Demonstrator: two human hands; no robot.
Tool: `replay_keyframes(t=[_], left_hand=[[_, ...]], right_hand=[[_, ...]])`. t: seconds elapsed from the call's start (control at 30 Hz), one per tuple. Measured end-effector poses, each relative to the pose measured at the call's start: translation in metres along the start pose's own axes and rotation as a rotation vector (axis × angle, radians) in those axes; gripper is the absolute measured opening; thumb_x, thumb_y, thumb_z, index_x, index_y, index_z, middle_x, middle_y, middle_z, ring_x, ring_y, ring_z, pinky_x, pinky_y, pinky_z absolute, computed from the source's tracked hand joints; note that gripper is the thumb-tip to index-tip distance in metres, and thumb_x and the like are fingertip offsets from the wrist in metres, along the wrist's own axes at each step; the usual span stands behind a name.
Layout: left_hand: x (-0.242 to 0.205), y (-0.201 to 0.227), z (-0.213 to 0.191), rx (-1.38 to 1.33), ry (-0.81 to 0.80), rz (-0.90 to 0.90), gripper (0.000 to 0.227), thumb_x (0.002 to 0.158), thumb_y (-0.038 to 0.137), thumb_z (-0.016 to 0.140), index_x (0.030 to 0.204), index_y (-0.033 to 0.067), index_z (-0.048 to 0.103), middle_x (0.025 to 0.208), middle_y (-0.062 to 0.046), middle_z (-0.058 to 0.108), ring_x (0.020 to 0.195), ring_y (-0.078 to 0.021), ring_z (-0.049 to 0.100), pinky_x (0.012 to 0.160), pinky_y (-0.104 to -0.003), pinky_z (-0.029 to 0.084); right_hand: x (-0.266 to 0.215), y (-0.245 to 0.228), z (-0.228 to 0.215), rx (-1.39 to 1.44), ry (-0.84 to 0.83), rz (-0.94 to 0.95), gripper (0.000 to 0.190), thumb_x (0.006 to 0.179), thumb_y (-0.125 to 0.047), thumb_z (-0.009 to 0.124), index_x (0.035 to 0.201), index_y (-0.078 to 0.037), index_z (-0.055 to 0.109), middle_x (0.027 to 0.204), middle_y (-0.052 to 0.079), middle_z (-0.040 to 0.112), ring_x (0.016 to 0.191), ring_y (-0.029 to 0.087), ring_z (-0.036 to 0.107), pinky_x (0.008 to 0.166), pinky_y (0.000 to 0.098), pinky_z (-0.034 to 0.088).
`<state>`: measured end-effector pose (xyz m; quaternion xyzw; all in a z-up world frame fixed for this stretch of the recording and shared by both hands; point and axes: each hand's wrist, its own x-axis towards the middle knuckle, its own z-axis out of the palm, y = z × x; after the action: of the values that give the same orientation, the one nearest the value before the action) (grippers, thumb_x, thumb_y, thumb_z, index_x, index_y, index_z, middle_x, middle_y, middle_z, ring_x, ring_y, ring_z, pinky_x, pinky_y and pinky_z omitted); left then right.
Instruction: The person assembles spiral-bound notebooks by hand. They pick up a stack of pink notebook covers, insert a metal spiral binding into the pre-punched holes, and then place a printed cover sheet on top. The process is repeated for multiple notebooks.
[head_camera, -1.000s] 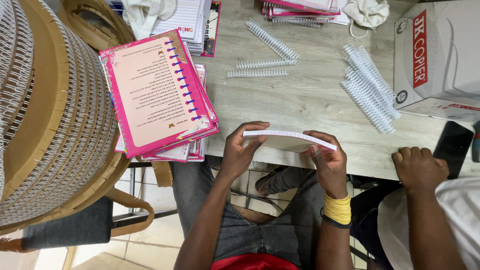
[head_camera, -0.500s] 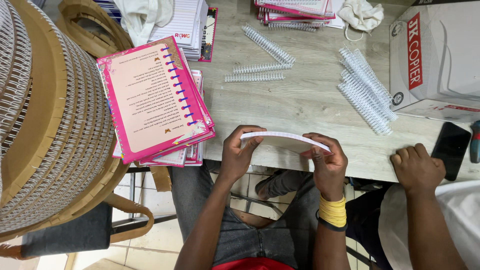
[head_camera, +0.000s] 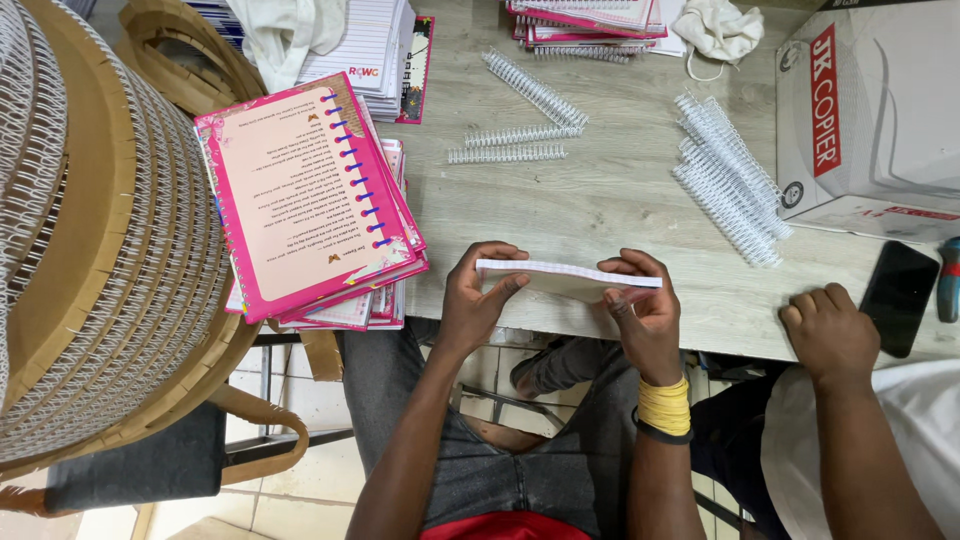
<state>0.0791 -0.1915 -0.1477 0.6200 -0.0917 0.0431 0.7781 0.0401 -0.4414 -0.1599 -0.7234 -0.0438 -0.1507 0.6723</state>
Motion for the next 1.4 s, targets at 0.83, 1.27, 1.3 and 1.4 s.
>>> replay_keyframes(t=[0.83,1.27,1.3,1.4], left_hand=[[-0.011,0.013,0.005,0.212,0.128,-0.192,0.027,0.105,0.032,0.076,0.093,0.0081,0.071,0.076,-0.005,0.068,0.080,-0.0128,0.057,0.082,-0.034,0.050],[-0.100,-0.042,-0.042,-0.133,0.152,-0.633,0.038,0.108,0.023,0.065,0.119,-0.0133,0.066,0.101,-0.028,0.081,0.090,-0.0330,0.083,0.077,-0.040,0.069],[-0.108,-0.052,-0.043,-0.155,0.183,-0.650,0.035,0.109,0.020,0.066,0.118,-0.0138,0.067,0.101,-0.033,0.080,0.091,-0.0372,0.083,0.077,-0.044,0.070],[-0.120,-0.065,-0.035,-0.237,0.226,-0.644,0.031,0.108,0.015,0.065,0.113,-0.0146,0.068,0.095,-0.025,0.082,0.090,-0.0359,0.082,0.076,-0.041,0.070]], right_hand=[[-0.002,0.014,0.006,-0.107,0.133,0.119,0.021,0.110,-0.019,0.073,0.092,-0.009,0.071,0.077,-0.001,0.068,0.083,0.007,0.053,0.083,0.0336,0.054],[0.055,-0.004,0.037,-0.505,-0.100,0.337,0.025,0.105,-0.026,0.072,0.126,-0.012,0.069,0.108,0.013,0.077,0.102,0.031,0.067,0.093,0.0482,0.054],[0.069,0.003,0.040,-0.748,-0.093,0.309,0.045,0.103,-0.029,0.073,0.144,-0.014,0.062,0.129,0.017,0.076,0.118,0.046,0.071,0.101,0.0607,0.055],[0.130,0.067,0.043,-0.933,-0.099,-0.275,0.030,0.097,-0.008,0.076,0.125,-0.019,0.074,0.092,0.010,0.068,0.092,0.041,0.073,0.090,0.0497,0.054]])
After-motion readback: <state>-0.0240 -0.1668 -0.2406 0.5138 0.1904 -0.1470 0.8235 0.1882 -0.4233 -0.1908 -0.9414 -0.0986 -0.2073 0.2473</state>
